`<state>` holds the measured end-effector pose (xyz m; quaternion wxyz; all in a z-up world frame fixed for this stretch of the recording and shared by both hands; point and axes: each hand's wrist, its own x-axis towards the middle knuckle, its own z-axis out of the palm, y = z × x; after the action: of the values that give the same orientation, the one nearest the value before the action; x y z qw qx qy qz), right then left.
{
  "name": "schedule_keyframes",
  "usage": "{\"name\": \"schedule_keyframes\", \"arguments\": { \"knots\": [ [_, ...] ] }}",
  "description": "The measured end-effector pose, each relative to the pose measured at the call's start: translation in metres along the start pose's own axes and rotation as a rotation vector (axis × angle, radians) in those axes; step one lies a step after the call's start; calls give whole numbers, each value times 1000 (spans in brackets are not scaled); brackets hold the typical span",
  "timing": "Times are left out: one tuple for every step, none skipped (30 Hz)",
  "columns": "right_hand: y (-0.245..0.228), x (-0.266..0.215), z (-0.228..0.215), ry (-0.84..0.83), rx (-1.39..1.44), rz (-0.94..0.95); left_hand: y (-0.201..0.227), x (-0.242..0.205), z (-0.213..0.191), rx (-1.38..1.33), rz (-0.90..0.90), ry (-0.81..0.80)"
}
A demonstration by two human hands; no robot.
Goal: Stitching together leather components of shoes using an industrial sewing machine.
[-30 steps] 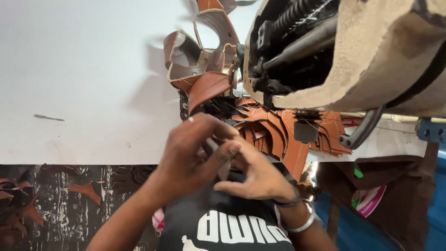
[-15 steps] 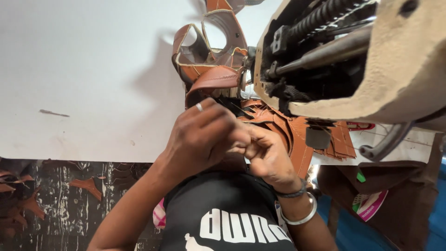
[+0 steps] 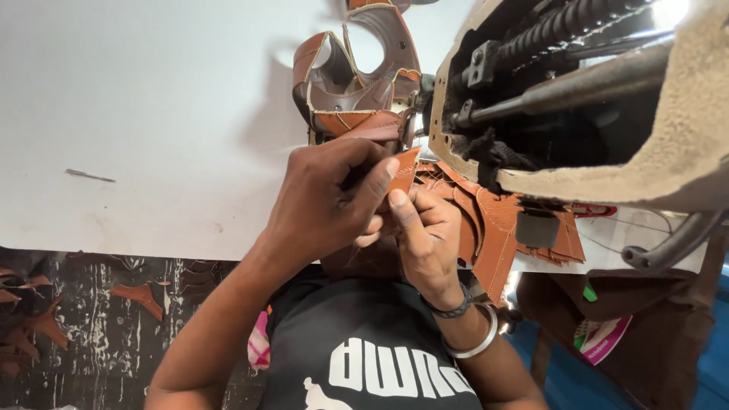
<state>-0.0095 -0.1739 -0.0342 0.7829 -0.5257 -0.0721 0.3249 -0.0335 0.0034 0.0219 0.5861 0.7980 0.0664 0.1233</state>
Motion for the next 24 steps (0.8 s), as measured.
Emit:
{"name": "schedule_keyframes", "arguments": {
  "knots": [
    [1, 1, 0, -8, 18, 17, -1, 1, 0, 8, -68, -1],
    [2, 0, 1, -6, 18, 17, -1, 3, 0, 8, -68, -1],
    [3, 0, 1, 2, -24, 19, -2, 6, 1, 18, -109, 2],
    [4, -1, 2, 11, -66, 21, -3, 8, 1, 28, -149, 5],
    [4, 0, 3, 10, -67, 22, -3, 10, 0, 27, -150, 7],
    [4, 0, 4, 24, -82, 12, -3, 12, 0, 39, -166, 11],
    [5, 0, 5, 38, -97, 3, -4, 13, -1, 52, -184, 15],
    [6, 0, 4, 37, -97, 6, -6, 13, -1, 52, -186, 17],
    [7, 0, 4, 43, -136, 2, -8, 13, -1, 45, -161, 30],
    [7, 1, 3, 50, -175, -2, -10, 13, 0, 38, -136, 42],
    [7, 1, 2, 52, -175, -3, -10, 14, 2, 38, -135, 41],
    [7, 1, 1, 44, -244, -36, -10, 14, 3, 40, -146, 57],
    [7, 1, 0, 35, -314, -66, -11, 14, 5, 42, -158, 74],
    [8, 2, 1, 36, -313, -66, -13, 14, 6, 42, -159, 73],
    [9, 2, 2, 37, -342, -73, -14, 14, 6, 36, -127, 87],
    [10, 3, 3, 38, -370, -81, -15, 14, 6, 30, -96, 100],
    [9, 4, 6, 37, -370, -80, -16, 14, 6, 30, -97, 101],
    [8, 5, 8, 46, -359, -75, -16, 15, 6, 29, -62, 115],
    [6, 7, 10, 57, -348, -74, -16, 17, 6, 28, -23, 126],
    [6, 10, 10, 58, -347, -77, -18, 21, 7, 29, -20, 125],
    [5, 13, 10, 68, -368, -116, -20, 25, 8, 23, 18, 127],
    [5, 17, 10, 78, -390, -155, -22, 29, 9, 16, 55, 130],
    [5, 20, 9, 80, -388, -156, -24, 33, 11, 17, 56, 128],
    [5, 24, 9, 109, -331, -140, -26, 37, 13, 20, 124, 153]
  ]
}}
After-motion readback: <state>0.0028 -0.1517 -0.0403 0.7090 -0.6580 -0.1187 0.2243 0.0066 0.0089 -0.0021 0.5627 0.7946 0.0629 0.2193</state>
